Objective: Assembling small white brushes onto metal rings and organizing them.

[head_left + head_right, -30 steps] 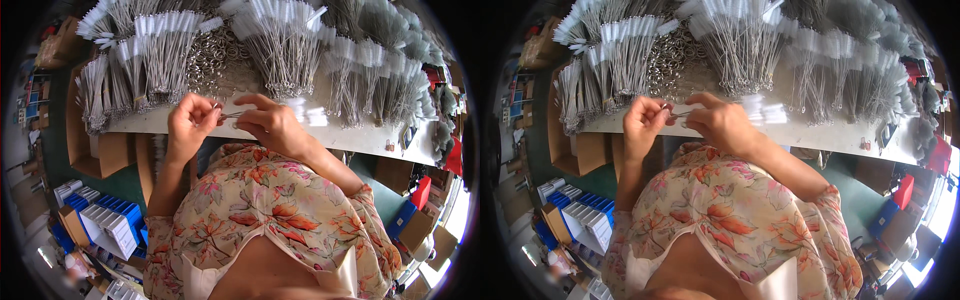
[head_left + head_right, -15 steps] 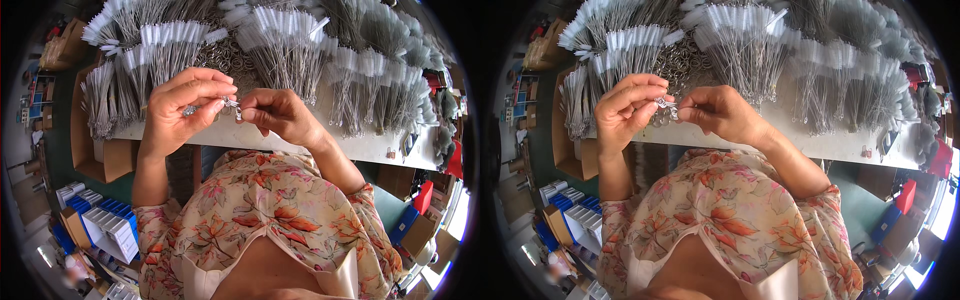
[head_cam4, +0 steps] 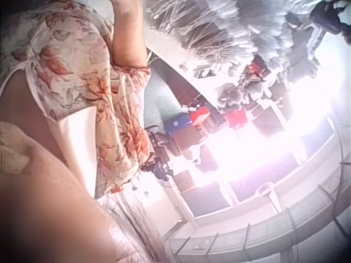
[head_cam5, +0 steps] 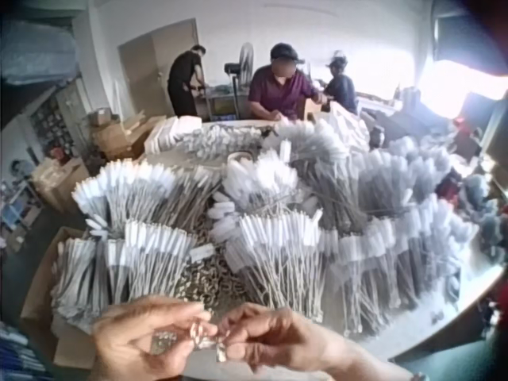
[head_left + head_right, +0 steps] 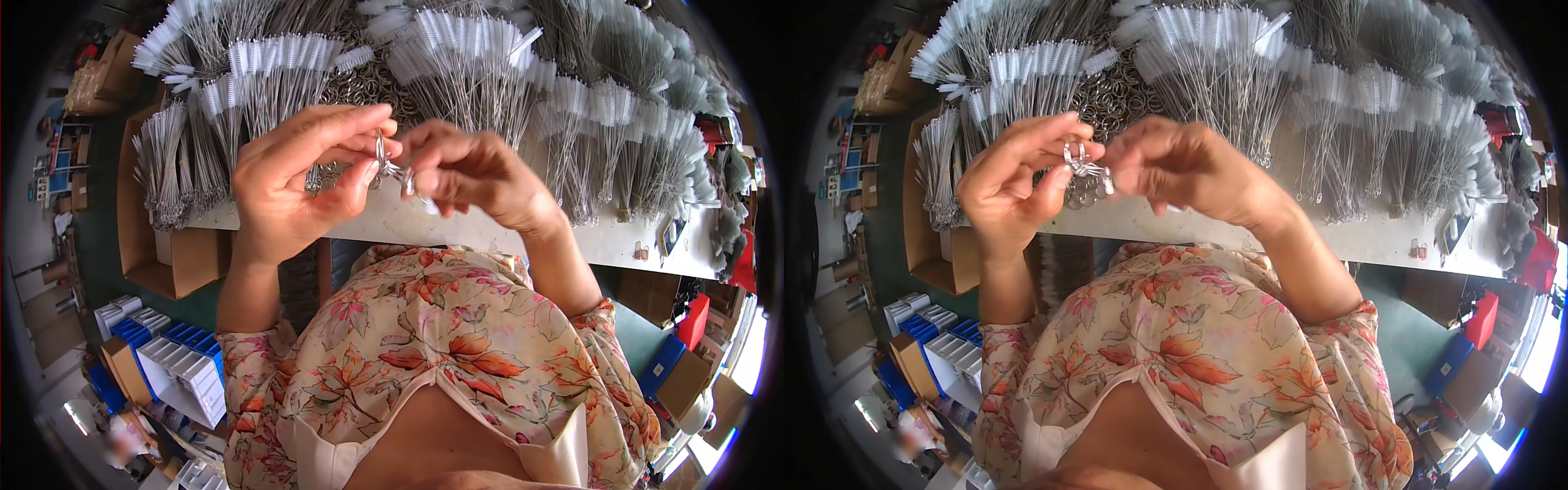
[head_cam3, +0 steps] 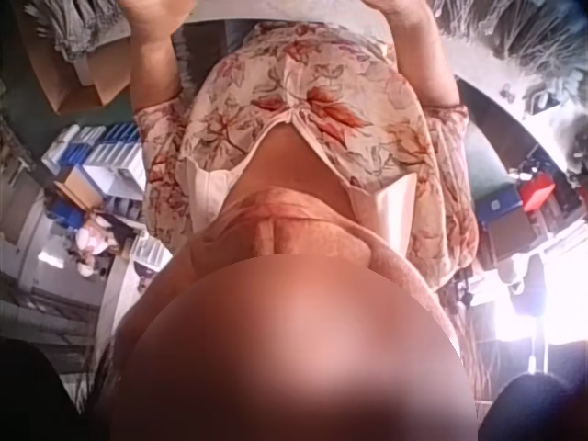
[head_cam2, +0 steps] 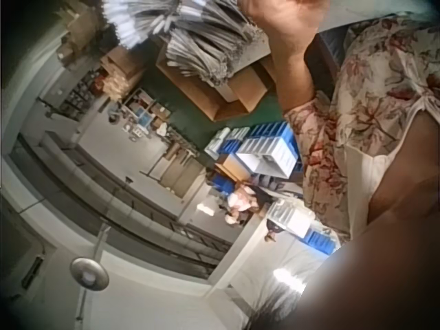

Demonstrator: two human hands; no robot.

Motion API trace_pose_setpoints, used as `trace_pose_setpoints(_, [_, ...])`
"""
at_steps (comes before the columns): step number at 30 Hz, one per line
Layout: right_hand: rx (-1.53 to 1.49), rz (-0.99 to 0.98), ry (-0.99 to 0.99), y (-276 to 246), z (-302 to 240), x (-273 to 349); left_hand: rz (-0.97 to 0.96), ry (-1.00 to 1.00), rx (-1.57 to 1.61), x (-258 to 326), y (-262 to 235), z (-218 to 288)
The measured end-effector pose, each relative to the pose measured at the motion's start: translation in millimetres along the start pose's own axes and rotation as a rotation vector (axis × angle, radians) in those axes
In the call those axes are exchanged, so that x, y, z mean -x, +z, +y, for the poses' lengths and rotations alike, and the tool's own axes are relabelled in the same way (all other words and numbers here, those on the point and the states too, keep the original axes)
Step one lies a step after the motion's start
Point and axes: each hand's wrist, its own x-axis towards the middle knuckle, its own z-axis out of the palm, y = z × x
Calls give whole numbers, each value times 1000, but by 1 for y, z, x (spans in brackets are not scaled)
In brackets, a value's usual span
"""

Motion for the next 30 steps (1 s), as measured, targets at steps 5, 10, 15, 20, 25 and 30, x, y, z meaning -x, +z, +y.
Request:
trace_pose_setpoints(5, [-4, 222, -11, 15, -43, -10, 235, 245, -162, -6, 7, 5])
trace_pose_setpoints(10, [88, 260, -172, 29, -38, -20, 278, 268, -318, -13, 6, 5])
trace_pose_setpoints(15, [101, 226, -111, 24, -41, -24, 139, 101, -205, -13, -6, 12])
trace_pose_setpoints(20, [171, 244, -145, 25, -41, -23, 29, 40, -188, -23, -18, 19])
trace_pose_setpoints(25, [72, 231, -68, 20, -40, -23, -68, 13, -304, -29, -24, 19])
trace_pose_setpoints(30, [9, 213, -85, 19, -37, -23, 56, -384, 501, -20, -20, 7])
